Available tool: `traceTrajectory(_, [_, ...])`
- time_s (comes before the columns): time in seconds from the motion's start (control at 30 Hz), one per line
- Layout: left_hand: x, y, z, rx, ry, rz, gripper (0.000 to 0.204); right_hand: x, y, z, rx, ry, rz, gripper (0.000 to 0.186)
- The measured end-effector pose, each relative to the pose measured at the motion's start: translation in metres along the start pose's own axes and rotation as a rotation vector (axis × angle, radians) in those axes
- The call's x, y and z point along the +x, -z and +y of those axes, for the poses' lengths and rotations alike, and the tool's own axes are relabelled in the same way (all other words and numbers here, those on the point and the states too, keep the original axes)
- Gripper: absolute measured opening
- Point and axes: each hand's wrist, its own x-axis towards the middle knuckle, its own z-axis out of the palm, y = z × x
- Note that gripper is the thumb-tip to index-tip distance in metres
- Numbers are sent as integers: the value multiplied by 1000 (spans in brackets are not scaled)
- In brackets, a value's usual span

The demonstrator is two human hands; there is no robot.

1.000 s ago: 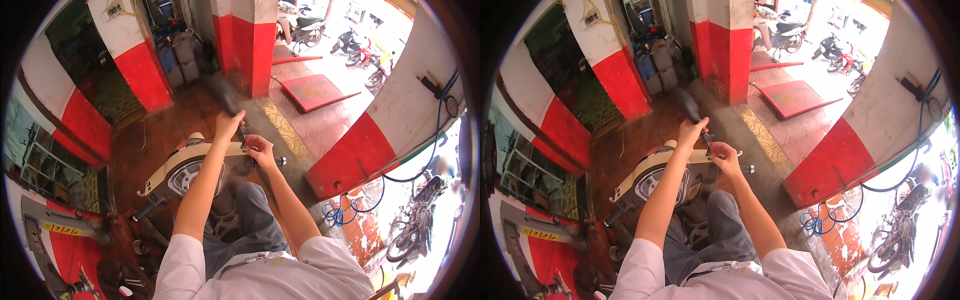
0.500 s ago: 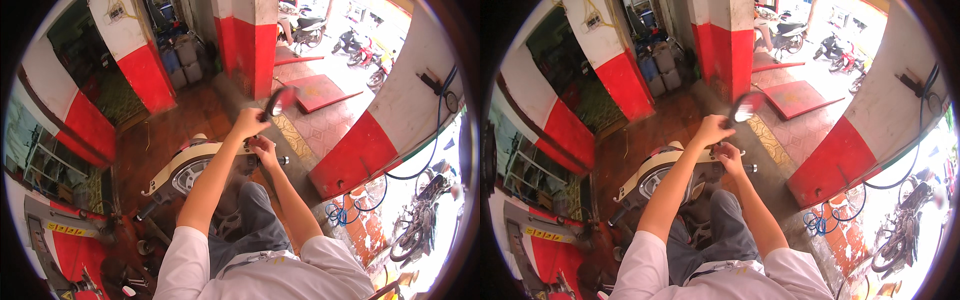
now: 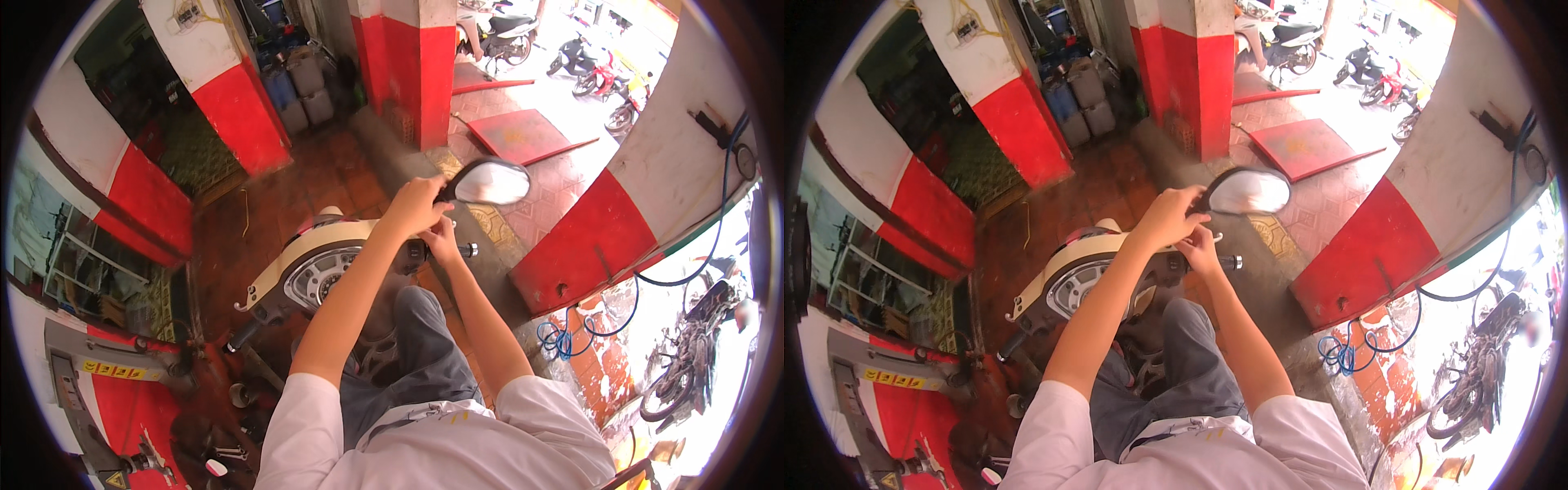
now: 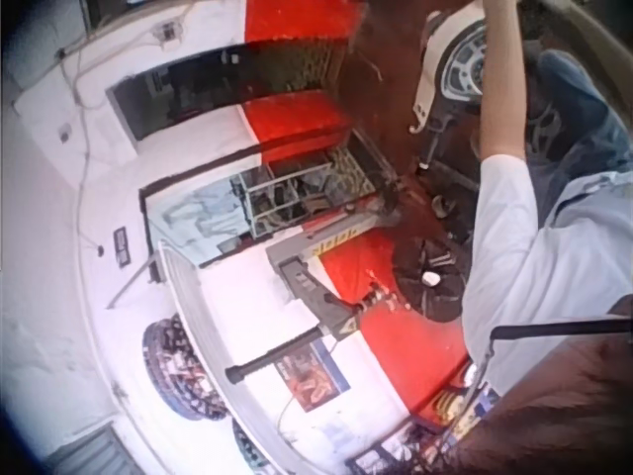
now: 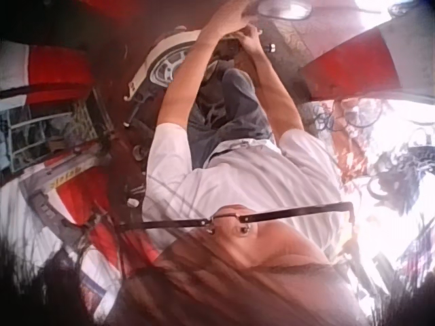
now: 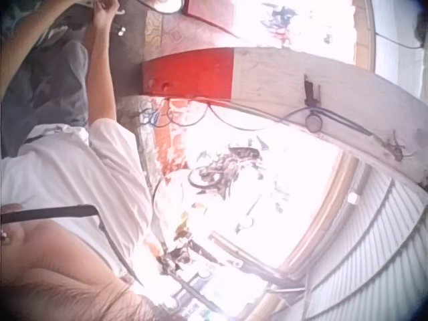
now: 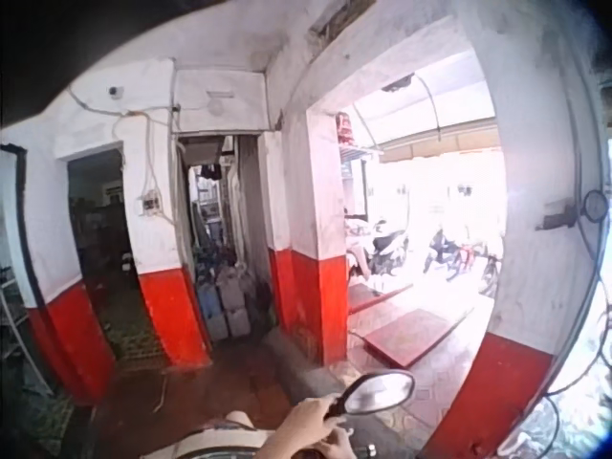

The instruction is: The person adjusts the side mirrors on a motorcycle using a wrench and by hand, first checking the positioning on the handlebars and then tightening the nuts at the base of the mirrors.

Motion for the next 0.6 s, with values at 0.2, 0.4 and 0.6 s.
traceTrajectory(0.2, [18,5,-62,-599,581,228,25,3,-5,-16,29,-22,-42,37])
traceTrajectory(0.4, [-77,-4,-21,-822,264,575,23,4,-7,-10,21,-2,-53,31])
traceTrajectory(0.6, [-46,5,10,1,-148,184,34,1,3,7,-18,70,-3,28])
